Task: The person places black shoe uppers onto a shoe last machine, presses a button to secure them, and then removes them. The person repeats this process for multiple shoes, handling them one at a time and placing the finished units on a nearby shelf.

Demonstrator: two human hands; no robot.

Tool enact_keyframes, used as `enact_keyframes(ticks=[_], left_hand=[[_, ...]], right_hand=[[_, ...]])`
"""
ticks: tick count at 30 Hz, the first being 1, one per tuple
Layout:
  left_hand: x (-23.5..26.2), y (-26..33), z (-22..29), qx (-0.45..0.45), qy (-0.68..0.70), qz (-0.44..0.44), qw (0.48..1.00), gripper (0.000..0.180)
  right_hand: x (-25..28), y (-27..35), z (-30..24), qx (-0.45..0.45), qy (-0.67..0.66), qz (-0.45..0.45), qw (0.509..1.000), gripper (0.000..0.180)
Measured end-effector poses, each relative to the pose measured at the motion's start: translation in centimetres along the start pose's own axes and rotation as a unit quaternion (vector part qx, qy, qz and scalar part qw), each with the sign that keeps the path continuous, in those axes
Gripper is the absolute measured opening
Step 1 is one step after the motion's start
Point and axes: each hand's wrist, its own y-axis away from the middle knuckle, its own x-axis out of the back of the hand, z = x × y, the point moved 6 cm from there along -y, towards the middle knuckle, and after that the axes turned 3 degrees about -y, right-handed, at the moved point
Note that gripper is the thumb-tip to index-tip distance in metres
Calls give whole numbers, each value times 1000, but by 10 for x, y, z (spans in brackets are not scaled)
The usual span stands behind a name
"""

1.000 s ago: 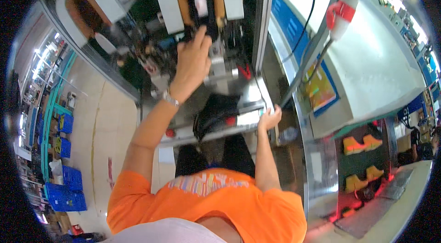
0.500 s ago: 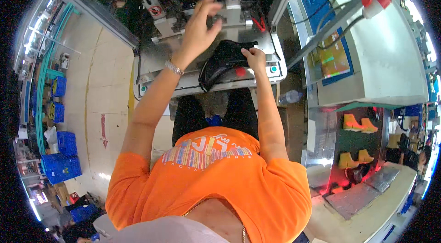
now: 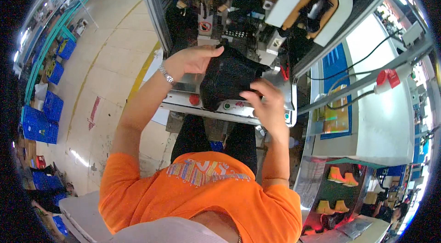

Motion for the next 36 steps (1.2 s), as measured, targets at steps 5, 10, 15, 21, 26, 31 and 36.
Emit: enact_keyframes(ticks=[5,10,15,21,26,31,36], left_hand=[[-2,32,36,4,-120,2,993,33],[-24,47,64,7,-218,-16,976,31],[-1,110,85,58,-550,-70,830,25],[1,138,118,-70,-437,-104,891,25],[18,129,134,-236,-314,-58,918,32],[19,94,143,-266,-284,-17,921,43],[56,90,196,-437,-374,224,787,11]], right_hand=[[39,-57,-6,49,-84,74,992,29],[-69,-109,17,15,-365,-352,862,54],[-78,-114,12,-58,-354,-371,857,33],[-85,-141,-21,-34,-380,-397,835,37],[-89,-154,-40,-3,-376,-321,869,40],[-69,-196,-31,62,-452,-138,879,15],[-62,-229,-9,79,-428,-33,900,10]])
